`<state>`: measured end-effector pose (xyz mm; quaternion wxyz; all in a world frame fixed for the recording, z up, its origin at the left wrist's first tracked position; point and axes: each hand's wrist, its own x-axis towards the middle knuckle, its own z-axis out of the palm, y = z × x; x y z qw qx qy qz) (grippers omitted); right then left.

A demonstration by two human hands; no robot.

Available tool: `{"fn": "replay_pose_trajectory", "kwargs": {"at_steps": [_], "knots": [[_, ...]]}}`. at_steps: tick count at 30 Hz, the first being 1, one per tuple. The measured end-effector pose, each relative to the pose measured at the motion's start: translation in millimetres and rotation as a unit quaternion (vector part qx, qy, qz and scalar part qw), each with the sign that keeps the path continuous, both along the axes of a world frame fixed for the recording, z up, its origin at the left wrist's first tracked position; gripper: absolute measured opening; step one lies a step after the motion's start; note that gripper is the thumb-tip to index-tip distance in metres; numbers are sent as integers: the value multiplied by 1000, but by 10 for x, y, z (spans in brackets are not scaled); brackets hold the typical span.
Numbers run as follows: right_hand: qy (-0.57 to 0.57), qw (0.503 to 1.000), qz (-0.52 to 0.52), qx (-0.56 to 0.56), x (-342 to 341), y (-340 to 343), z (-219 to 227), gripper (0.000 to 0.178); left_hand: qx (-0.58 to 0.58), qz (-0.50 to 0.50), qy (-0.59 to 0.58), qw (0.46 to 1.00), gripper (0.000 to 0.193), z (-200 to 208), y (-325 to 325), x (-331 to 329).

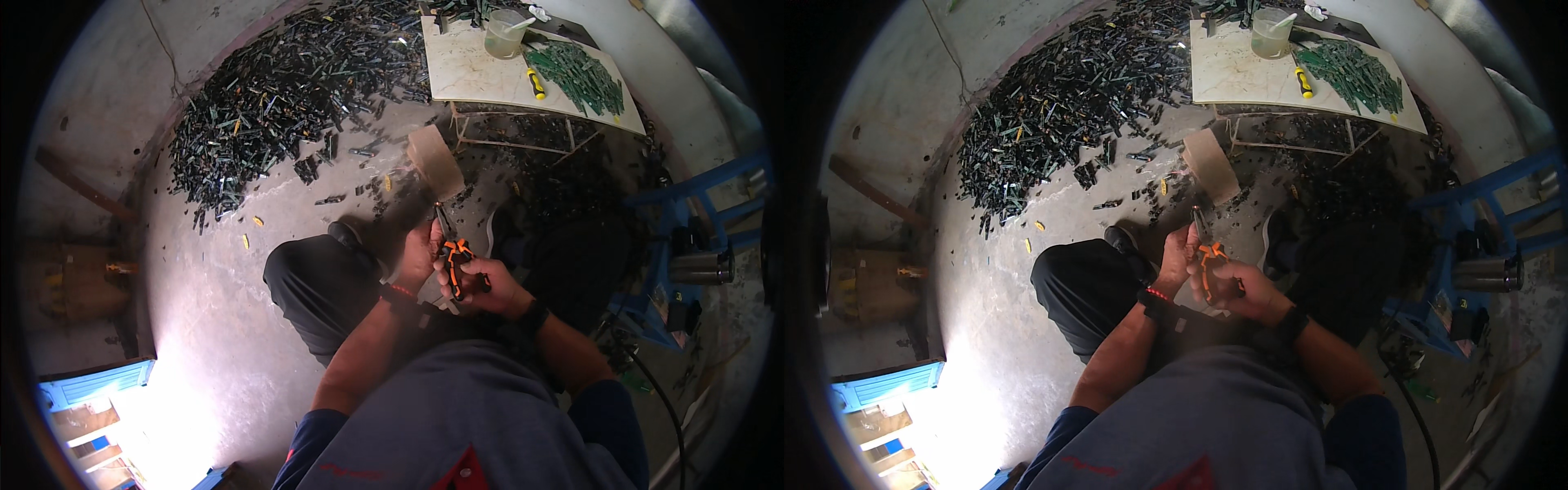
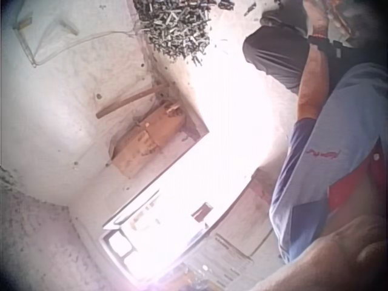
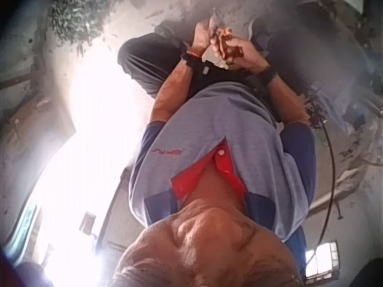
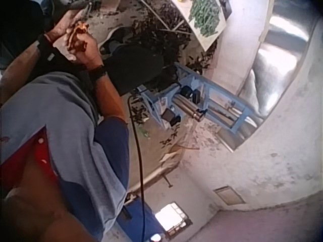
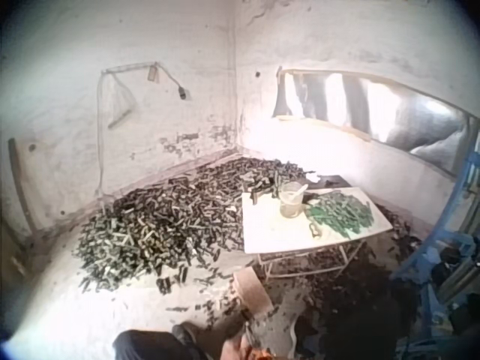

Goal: The person sits on the floor and disassembles small electronic components using pliers and a screwdriver. They remove parts from circuit boards and place them on a nearby table, while debris accumulates on the floor.

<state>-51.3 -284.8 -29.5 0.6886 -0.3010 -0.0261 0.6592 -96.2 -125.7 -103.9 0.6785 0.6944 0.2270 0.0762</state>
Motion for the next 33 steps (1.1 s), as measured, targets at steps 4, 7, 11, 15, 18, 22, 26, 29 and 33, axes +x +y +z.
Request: {"fn": "replay_pose_trajectory", "kwargs": {"at_steps": [4, 7, 11, 15, 18, 22, 26, 29, 33], "knots": [[19, 999, -28, -25, -99, 58, 84, 43, -301, 33, -1, 953, 26, 42, 29, 22], [56, 998, -38, -5, -139, 90, 24, 41, -226, -6, -16, 974, 26, -178, 47, 4], [73, 996, -43, 22, -152, 100, 31, 34, -349, -34, 23, 936, 22, 111, 75, -46], [98, 994, -42, 15, -158, 98, -62, 36, -173, -30, 18, 984, 15, -31, 62, -39], [61, 997, -47, -22, -166, 93, -40, 39, 84, -5, -38, 996, 11, -202, 6, -22], [-12, 998, -51, -37, -155, 38, 119, 41, 95, -32, 13, 995, 13, 65, 14, -54], [-25, 996, -57, -71, -157, -50, 214, 40, 96, -41, 42, 994, 17, 307, 3, -80], [86, 995, 21, -41, 78, -236, 112, 27, 182, -32, -5, 983, 22, 141, -12, -88], [-136, 974, 125, -133, 450, -414, 272, 25, 266, -51, -22, 962, 37, 97, -6, -114]]}}
